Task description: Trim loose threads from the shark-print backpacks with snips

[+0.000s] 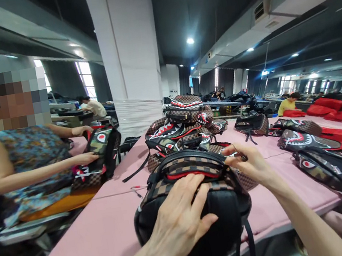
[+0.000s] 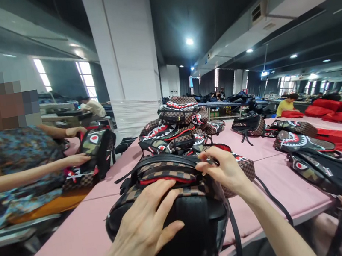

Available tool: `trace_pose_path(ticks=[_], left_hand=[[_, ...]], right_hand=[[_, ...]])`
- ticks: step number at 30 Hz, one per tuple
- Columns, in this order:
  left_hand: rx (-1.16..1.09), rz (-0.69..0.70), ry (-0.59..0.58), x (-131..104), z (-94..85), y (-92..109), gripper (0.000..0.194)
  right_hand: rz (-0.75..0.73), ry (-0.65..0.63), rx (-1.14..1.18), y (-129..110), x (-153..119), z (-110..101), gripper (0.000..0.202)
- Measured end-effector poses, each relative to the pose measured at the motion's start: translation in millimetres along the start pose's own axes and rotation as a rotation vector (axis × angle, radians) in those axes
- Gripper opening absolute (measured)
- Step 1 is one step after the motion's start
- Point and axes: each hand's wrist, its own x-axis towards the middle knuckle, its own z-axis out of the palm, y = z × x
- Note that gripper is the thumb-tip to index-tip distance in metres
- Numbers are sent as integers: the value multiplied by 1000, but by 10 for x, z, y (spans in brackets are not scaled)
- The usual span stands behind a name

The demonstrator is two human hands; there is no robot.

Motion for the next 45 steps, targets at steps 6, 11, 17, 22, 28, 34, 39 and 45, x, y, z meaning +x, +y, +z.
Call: trace_pose_path(ticks=[6, 11, 17, 22, 28, 34, 39, 45], left_hand=[[95, -24, -107, 21, 45, -35, 65], [-56, -182, -465, 353, -6, -251, 84], [-166, -199, -578, 453, -31, -233, 78], [-108, -113, -472, 277, -57, -91, 78], [-134, -22, -91, 4, -103, 125, 61], [-298, -22, -381, 106, -302, 85, 48], [-703, -28, -1208, 610, -350, -267, 25], [-1008, -166, -1052, 669, -124, -312, 31]], right_hand=[[27, 9, 317, -97, 249, 247, 33], [-59, 236, 261, -221, 67, 353, 29], [-81, -45, 176, -149, 288, 196, 18], [-151, -372, 127, -118, 591, 274, 15], [-46, -270, -7, -83, 515, 446, 29], [-28, -300, 59, -42, 453, 430, 28], [-55, -344, 99, -15, 423, 386, 26], [-74, -332, 115, -41, 366, 389, 30]])
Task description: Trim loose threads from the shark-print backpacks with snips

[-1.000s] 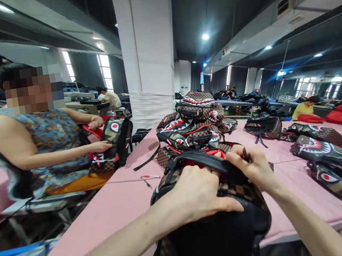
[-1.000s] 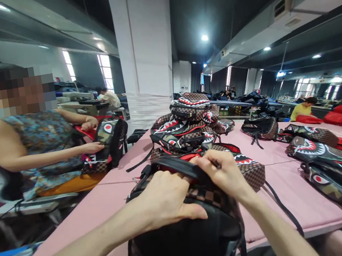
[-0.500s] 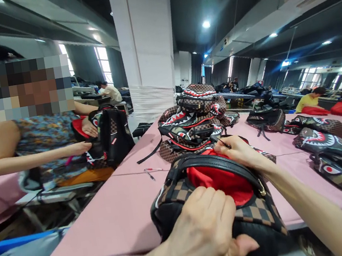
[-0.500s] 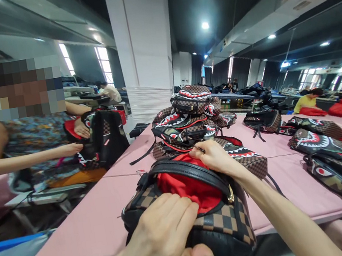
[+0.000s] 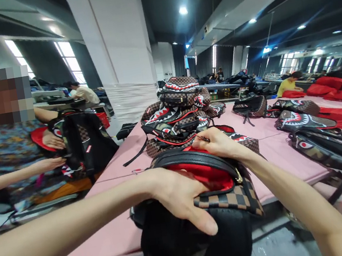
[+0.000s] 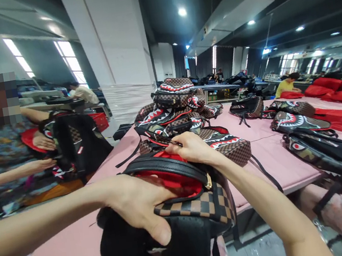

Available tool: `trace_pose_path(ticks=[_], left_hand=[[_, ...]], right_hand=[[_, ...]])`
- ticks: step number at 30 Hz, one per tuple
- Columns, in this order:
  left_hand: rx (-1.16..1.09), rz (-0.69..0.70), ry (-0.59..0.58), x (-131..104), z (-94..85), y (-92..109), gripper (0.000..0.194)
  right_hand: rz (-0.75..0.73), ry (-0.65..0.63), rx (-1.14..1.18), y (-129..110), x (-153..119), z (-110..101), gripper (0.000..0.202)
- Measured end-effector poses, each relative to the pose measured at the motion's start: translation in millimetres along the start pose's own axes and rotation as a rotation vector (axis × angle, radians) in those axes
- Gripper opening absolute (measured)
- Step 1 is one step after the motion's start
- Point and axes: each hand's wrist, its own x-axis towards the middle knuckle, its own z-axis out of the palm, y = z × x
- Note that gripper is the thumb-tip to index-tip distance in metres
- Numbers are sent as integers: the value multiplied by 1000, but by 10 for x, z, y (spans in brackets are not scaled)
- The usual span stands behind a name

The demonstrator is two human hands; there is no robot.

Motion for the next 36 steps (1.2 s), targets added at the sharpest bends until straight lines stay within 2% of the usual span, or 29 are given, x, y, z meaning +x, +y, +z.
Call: trace_pose_path(ticks=[3, 5, 8, 10, 12, 14, 16, 18, 20, 22, 24, 25, 27, 30, 33, 35, 36], left_hand=[[86, -35, 118, -10, 4, -136, 35], [297, -128, 249, -42, -71, -277, 38], [516, -225, 541, -99, -224, -539, 44], [494, -259, 653, -99, -292, -677, 46], [450, -319, 662, -32, -320, -733, 46], [438, -363, 632, 98, -329, -706, 48], [432, -365, 599, 230, -344, -636, 50], [366, -332, 631, 271, -366, -570, 50], [252, -271, 794, 149, -361, -538, 48], [149, -252, 1029, -124, -268, -553, 47], [24, -368, 1181, -441, -53, -614, 47], [-73, -460, 1191, -570, 90, -657, 48], [-303, -567, 1088, -709, 387, -748, 52], [-503, -496, 984, -639, 660, -792, 48], [-742, -373, 981, -519, 634, -604, 41], [-945, -311, 973, -543, 530, -366, 39], [-1013, -309, 1005, -580, 470, -236, 38]], right_hand=[[32, 70, 90, 61, 50, -22, 29], [68, 235, 189, 140, 9, -98, 29], [132, 550, 340, 247, -287, -201, 30], [190, 619, 403, 271, -592, -167, 33], [241, 536, 416, 247, -863, -24, 30], [275, 417, 365, 192, -997, 183, 23], [307, 376, 347, 141, -968, 379, 18], [331, 407, 480, 127, -843, 502, 18], [332, 409, 728, 163, -720, 534, 24], [322, 350, 933, 238, -658, 493, 31], [329, 304, 1032, 330, -650, 422, 34], [341, 296, 1053, 372, -654, 388, 35], [374, 287, 1062, 426, -661, 344, 34], [417, 322, 1036, 382, -672, 356, 31], [418, 410, 979, 177, -797, 384, 32], [378, 449, 941, -18, -965, 338, 33], [349, 467, 921, -117, -1049, 286, 34]])
